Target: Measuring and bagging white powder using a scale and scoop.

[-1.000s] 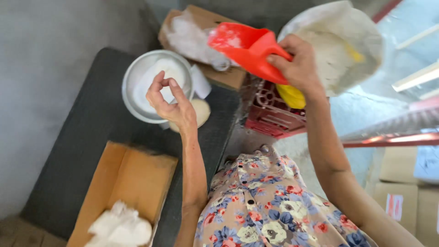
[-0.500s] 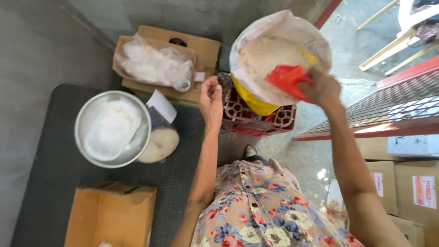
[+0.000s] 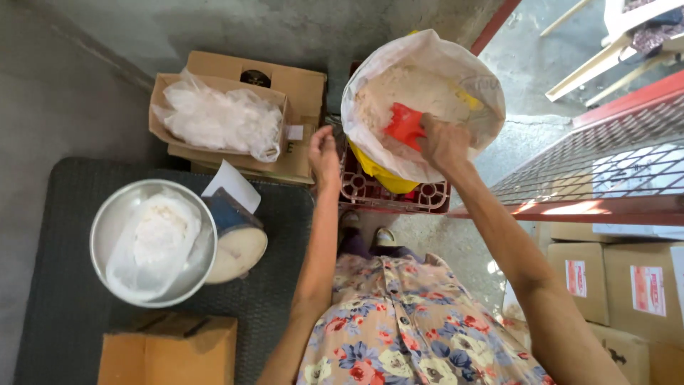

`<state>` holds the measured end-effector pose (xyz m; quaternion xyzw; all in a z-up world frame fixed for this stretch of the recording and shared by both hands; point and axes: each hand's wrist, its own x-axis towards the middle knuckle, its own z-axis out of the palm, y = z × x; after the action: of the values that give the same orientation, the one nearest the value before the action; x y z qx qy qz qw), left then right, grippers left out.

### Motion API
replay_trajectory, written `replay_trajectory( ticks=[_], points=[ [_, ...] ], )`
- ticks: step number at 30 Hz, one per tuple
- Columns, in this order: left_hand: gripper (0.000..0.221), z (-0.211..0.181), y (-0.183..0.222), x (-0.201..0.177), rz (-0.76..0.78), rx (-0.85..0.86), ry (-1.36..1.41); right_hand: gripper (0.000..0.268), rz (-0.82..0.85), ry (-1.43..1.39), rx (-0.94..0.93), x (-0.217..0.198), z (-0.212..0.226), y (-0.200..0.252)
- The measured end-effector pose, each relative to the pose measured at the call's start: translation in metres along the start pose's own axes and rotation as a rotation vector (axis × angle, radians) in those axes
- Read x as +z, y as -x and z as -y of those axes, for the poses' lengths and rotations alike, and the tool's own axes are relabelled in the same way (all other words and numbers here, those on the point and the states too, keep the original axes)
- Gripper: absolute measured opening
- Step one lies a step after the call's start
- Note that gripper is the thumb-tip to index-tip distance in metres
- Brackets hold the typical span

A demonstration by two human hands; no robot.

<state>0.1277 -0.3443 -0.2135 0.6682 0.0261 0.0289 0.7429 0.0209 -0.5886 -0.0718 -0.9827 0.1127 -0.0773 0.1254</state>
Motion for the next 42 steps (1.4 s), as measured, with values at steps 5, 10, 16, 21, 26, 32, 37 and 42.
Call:
replay_trajectory(
  ticks=[5, 10, 16, 21, 26, 32, 37, 42],
  points=[
    [0.034, -0.016, -0.051, 0.002, 0.042, -0.224, 0.033, 0.023, -0.032, 0.077, -0.030, 0.012, 0.014, -0.014],
    [0.057, 0.025, -0.101, 0.020, 0.307, -0.450, 0.269, 0.023, -0.010, 0.076, 0.008, 0.025, 0.027, -0.029],
    [0.074, 0.058, -0.139, 0.049, 0.573, -0.522, 0.426, 0.025, -0.064, -0.019, 0.025, 0.037, 0.041, -0.048],
    [0.082, 0.063, -0.143, 0.060, 0.761, -0.624, 0.484, 0.025, 0.019, -0.036, 0.113, 0.042, 0.041, -0.063],
    [0.079, 0.061, -0.133, 0.063, 0.730, -0.701, 0.586, 0.027, -0.016, -0.099, 0.154, 0.048, 0.032, -0.061],
    [0.076, 0.066, -0.131, 0.063, 0.746, -0.666, 0.602, 0.030, -0.030, -0.247, 0.286, 0.062, 0.021, -0.072],
    [0.071, 0.075, -0.130, 0.063, 0.737, -0.648, 0.492, 0.031, -0.008, -0.242, 0.298, 0.053, 0.030, -0.067],
    [0.068, 0.082, -0.143, 0.066, 0.696, -0.632, 0.286, 0.024, -0.061, -0.149, 0.118, 0.043, 0.038, -0.045]
  ],
)
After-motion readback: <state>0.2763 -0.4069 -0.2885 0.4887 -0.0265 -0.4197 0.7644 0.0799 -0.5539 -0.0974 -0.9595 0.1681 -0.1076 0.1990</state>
